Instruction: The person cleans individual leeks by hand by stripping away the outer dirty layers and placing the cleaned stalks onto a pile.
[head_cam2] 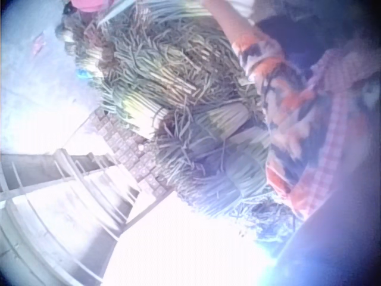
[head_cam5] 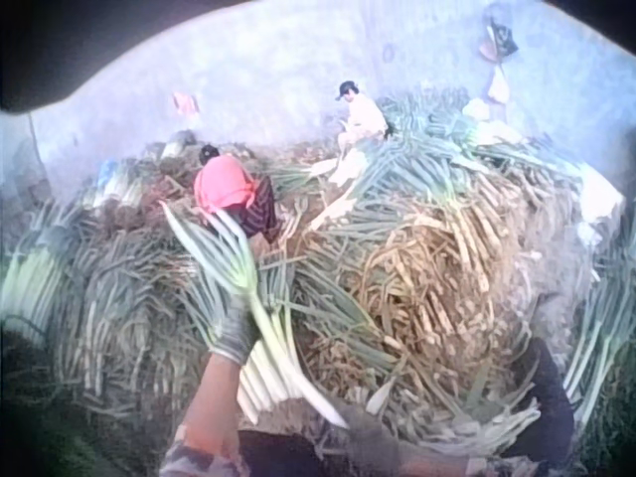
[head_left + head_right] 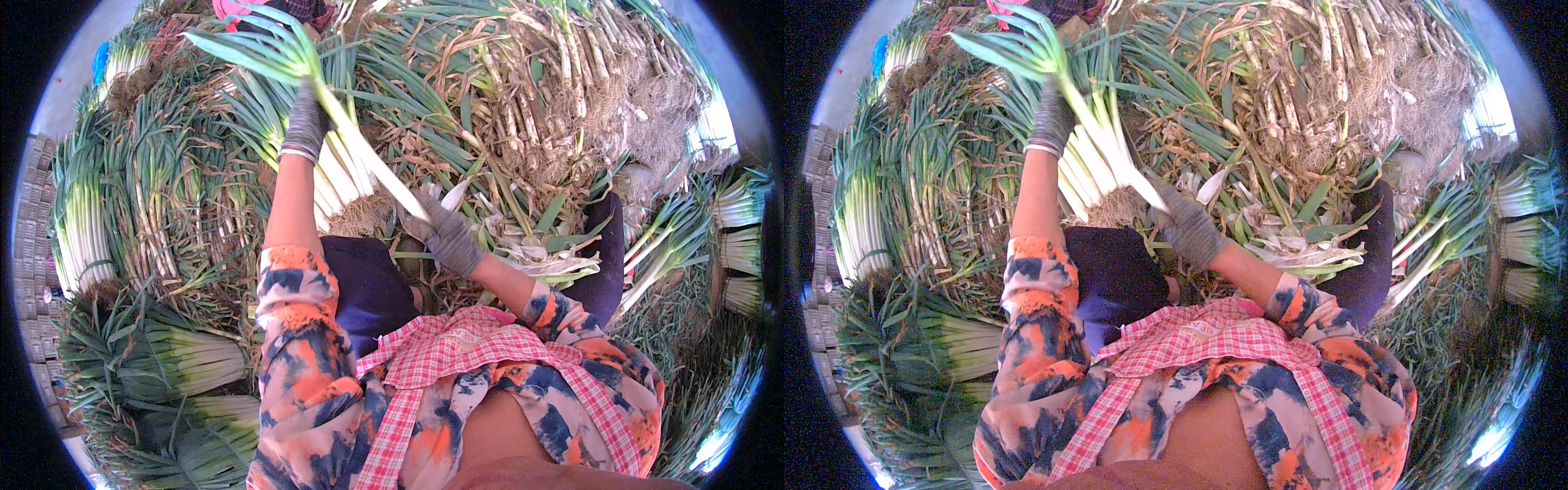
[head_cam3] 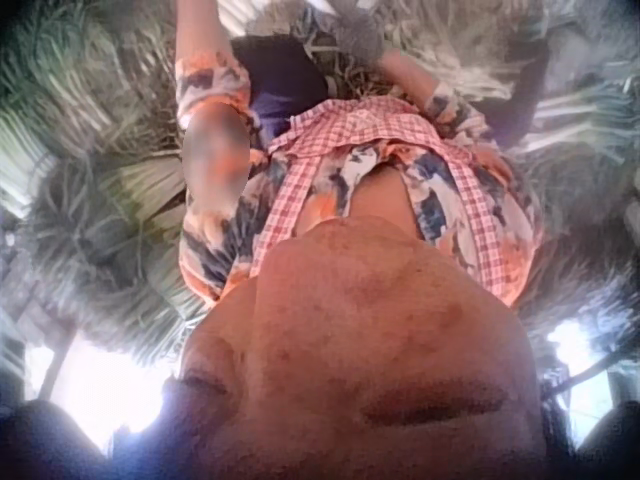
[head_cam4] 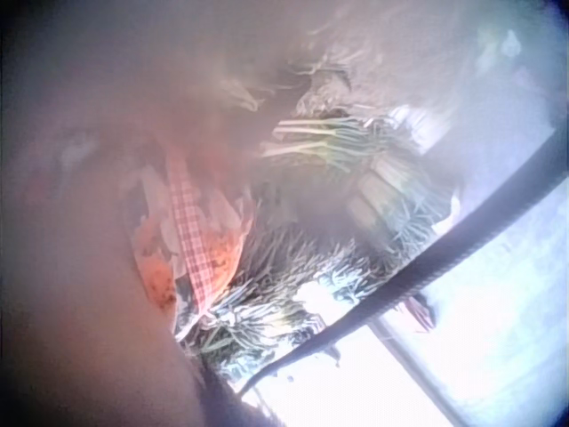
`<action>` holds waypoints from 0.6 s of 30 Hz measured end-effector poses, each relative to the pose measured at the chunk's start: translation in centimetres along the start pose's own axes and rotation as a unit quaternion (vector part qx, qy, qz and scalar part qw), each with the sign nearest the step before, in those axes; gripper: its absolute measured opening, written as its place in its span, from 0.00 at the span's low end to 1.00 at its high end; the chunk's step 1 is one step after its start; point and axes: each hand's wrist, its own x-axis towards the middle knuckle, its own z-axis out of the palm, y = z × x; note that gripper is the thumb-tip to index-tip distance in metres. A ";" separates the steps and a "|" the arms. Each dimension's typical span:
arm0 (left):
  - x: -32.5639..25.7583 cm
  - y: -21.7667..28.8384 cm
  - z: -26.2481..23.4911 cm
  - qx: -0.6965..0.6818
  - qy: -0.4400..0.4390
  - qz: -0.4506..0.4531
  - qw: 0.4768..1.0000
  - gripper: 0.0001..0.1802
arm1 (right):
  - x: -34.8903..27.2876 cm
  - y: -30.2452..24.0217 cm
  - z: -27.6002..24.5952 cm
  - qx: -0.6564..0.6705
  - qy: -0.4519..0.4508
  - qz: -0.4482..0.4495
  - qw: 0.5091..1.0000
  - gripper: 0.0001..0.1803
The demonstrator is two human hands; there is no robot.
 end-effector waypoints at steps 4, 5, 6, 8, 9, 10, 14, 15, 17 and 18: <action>-3.0 -2.5 2.8 0.303 0.016 0.021 0.952 0.18 | 3.0 1.1 0.1 -0.025 0.049 -0.056 0.997 0.24; -2.6 -2.6 2.1 0.288 0.007 0.027 0.957 0.18 | 3.4 1.5 0.5 -0.032 0.049 -0.056 0.997 0.24; -1.6 -2.3 1.4 0.272 -0.003 0.040 0.961 0.18 | 4.0 2.8 1.3 -0.066 0.064 -0.041 0.995 0.25; 0.4 -2.2 0.7 0.245 0.033 0.059 0.967 0.19 | 3.4 3.6 1.3 -0.068 0.025 0.013 0.997 0.28; 1.9 -1.5 -0.9 0.251 0.035 0.063 0.965 0.19 | 3.3 3.6 1.4 -0.077 0.008 0.028 0.997 0.29; 3.5 -0.6 -2.9 0.256 0.035 0.066 0.964 0.18 | 2.6 3.3 1.2 -0.103 0.007 0.030 0.994 0.30; 8.2 1.5 -4.4 0.354 0.077 0.078 0.929 0.14 | -1.6 9.4 -1.2 -0.135 0.043 0.171 0.975 0.27; 9.7 1.2 -4.8 0.351 0.074 0.076 0.930 0.13 | -3.6 12.4 -1.8 -0.112 0.067 0.171 0.977 0.25; 12.4 0.4 -7.4 0.382 0.100 0.046 0.917 0.12 | -5.9 13.1 -3.0 -0.105 0.045 0.264 0.958 0.21; 12.8 -0.4 -6.6 0.382 0.103 0.059 0.916 0.15 | -7.0 13.5 -3.6 -0.123 0.047 0.259 0.957 0.21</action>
